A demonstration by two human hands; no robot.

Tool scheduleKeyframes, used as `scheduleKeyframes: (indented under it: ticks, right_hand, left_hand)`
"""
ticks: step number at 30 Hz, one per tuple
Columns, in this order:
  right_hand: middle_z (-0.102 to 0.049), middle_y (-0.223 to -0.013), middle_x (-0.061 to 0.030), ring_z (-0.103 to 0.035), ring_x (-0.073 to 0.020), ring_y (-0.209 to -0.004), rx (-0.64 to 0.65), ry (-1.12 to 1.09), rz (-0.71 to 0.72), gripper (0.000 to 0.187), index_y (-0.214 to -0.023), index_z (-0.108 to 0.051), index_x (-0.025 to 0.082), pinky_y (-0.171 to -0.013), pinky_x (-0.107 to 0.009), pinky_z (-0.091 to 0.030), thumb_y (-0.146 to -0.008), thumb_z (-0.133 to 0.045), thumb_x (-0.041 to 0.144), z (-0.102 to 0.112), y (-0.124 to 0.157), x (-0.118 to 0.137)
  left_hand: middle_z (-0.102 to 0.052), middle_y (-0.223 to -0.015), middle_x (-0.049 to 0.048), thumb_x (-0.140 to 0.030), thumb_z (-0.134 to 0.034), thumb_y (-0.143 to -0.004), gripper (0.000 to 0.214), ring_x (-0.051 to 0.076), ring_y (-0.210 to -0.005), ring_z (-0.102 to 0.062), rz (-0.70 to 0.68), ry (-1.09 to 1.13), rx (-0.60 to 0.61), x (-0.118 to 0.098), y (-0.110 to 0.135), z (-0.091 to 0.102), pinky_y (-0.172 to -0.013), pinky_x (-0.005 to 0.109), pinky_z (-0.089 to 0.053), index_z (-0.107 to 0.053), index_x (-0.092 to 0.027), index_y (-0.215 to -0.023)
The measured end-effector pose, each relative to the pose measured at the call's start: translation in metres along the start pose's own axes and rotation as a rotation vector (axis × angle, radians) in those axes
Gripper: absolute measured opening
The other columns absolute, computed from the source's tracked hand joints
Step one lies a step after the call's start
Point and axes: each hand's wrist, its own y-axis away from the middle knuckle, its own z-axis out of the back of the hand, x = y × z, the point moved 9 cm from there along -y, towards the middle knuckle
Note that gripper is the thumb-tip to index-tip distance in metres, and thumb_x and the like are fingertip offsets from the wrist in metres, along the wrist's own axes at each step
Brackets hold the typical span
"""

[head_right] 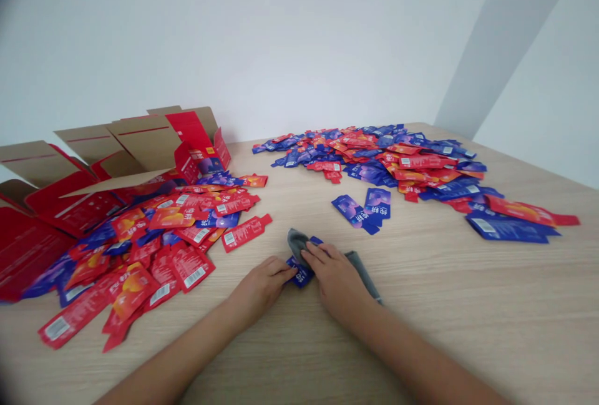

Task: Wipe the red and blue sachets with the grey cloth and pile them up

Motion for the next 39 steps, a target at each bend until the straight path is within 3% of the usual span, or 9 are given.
scheduleKeyframes:
  ticks: [6,12,15,17,19,23,31,35,39]
  right_hand:
    - [-0.058,-0.122,-0.0116,-0.052,-0.0238,-0.106,-0.040,0.168,-0.051,0.057,-0.118,-0.057,0.009,-0.094,-0.040,-0.044,-0.066,-0.039,-0.003,0.003,-0.001,-0.024]
    - [-0.060,-0.120,-0.0115,-0.052,-0.0220,-0.107,-0.017,0.175,-0.010,0.055,-0.117,-0.058,0.008,-0.095,-0.038,-0.042,-0.067,-0.037,-0.002,0.007,-0.001,-0.017]
    - [-0.059,-0.120,-0.0115,-0.053,-0.0225,-0.106,0.004,0.163,-0.035,0.056,-0.118,-0.058,0.008,-0.095,-0.038,-0.042,-0.066,-0.038,-0.003,0.009,0.001,-0.016]
    - [-0.059,-0.121,-0.0110,-0.053,-0.0228,-0.105,0.014,0.148,-0.070,0.056,-0.118,-0.058,0.008,-0.094,-0.037,-0.042,-0.066,-0.039,-0.003,0.010,0.003,-0.018]
    - [-0.059,-0.121,-0.0109,-0.053,-0.0227,-0.105,0.025,0.125,-0.088,0.056,-0.118,-0.058,0.008,-0.094,-0.036,-0.042,-0.066,-0.040,-0.003,0.009,0.003,-0.019]
    - [-0.058,-0.122,-0.0131,-0.051,-0.0239,-0.106,0.046,0.082,-0.085,0.054,-0.118,-0.057,0.006,-0.093,-0.038,-0.042,-0.067,-0.042,-0.001,0.007,0.003,-0.016]
    - [-0.060,-0.120,-0.0095,-0.050,-0.0225,-0.106,0.043,-0.060,-0.114,0.047,-0.113,-0.061,0.013,-0.094,-0.037,-0.041,-0.072,-0.042,0.003,0.015,0.004,-0.019]
    - [-0.065,-0.112,-0.0023,-0.052,-0.0171,-0.102,0.033,-0.202,-0.100,0.046,-0.100,-0.068,0.020,-0.092,-0.029,-0.041,-0.068,-0.043,0.000,0.021,0.006,-0.022]
    - [-0.066,-0.108,-0.0005,-0.054,-0.0175,-0.100,0.005,-0.264,-0.098,0.044,-0.094,-0.070,0.022,-0.088,-0.028,-0.043,-0.066,-0.043,0.000,0.024,0.008,-0.025]
  left_hand:
    - [-0.064,-0.092,0.0075,-0.011,-0.041,-0.084,0.032,0.016,-0.085,-0.058,0.106,0.242,-0.144,0.024,0.006,0.029,-0.078,0.028,-0.049,-0.063,-0.017,-0.107]
    - [-0.069,-0.096,0.0054,-0.031,-0.052,-0.080,0.027,0.020,-0.087,-0.063,0.541,0.495,-0.430,0.132,0.036,0.109,-0.083,0.036,-0.049,-0.068,-0.018,-0.098]
    - [-0.069,-0.094,0.0060,-0.033,-0.054,-0.076,0.029,0.023,-0.090,-0.062,0.708,0.315,-0.652,0.179,0.074,0.168,-0.090,0.041,-0.045,-0.068,-0.017,-0.096]
    - [-0.065,-0.104,0.0081,-0.031,-0.051,-0.076,0.030,0.025,-0.104,-0.056,0.705,0.037,-0.796,0.186,0.096,0.202,-0.098,0.043,-0.038,-0.066,-0.016,-0.098]
    - [-0.059,-0.114,0.0118,-0.028,-0.051,-0.076,0.036,0.028,-0.114,-0.048,0.670,-0.194,-0.855,0.180,0.104,0.211,-0.102,0.047,-0.032,-0.060,-0.014,-0.107]
    - [-0.050,-0.126,0.0125,-0.026,-0.045,-0.080,0.041,0.026,-0.122,-0.041,0.485,-0.178,-0.673,0.154,0.053,0.155,-0.104,0.047,-0.030,-0.049,-0.015,-0.119]
    - [-0.042,-0.136,0.0124,-0.012,-0.045,-0.076,0.055,0.019,-0.126,-0.038,0.136,0.173,-0.073,0.054,-0.149,-0.017,-0.106,0.038,-0.030,-0.038,-0.013,-0.130]
    - [-0.044,-0.136,0.0108,-0.008,-0.045,-0.073,0.053,0.024,-0.128,-0.035,-0.038,0.070,0.109,0.022,-0.204,-0.054,-0.104,0.044,-0.031,-0.045,-0.014,-0.126]
    - [-0.054,-0.126,0.0126,-0.005,-0.042,-0.073,0.050,0.024,-0.122,-0.042,-0.113,0.019,0.157,0.022,-0.207,-0.059,-0.103,0.042,-0.033,-0.051,-0.011,-0.121]
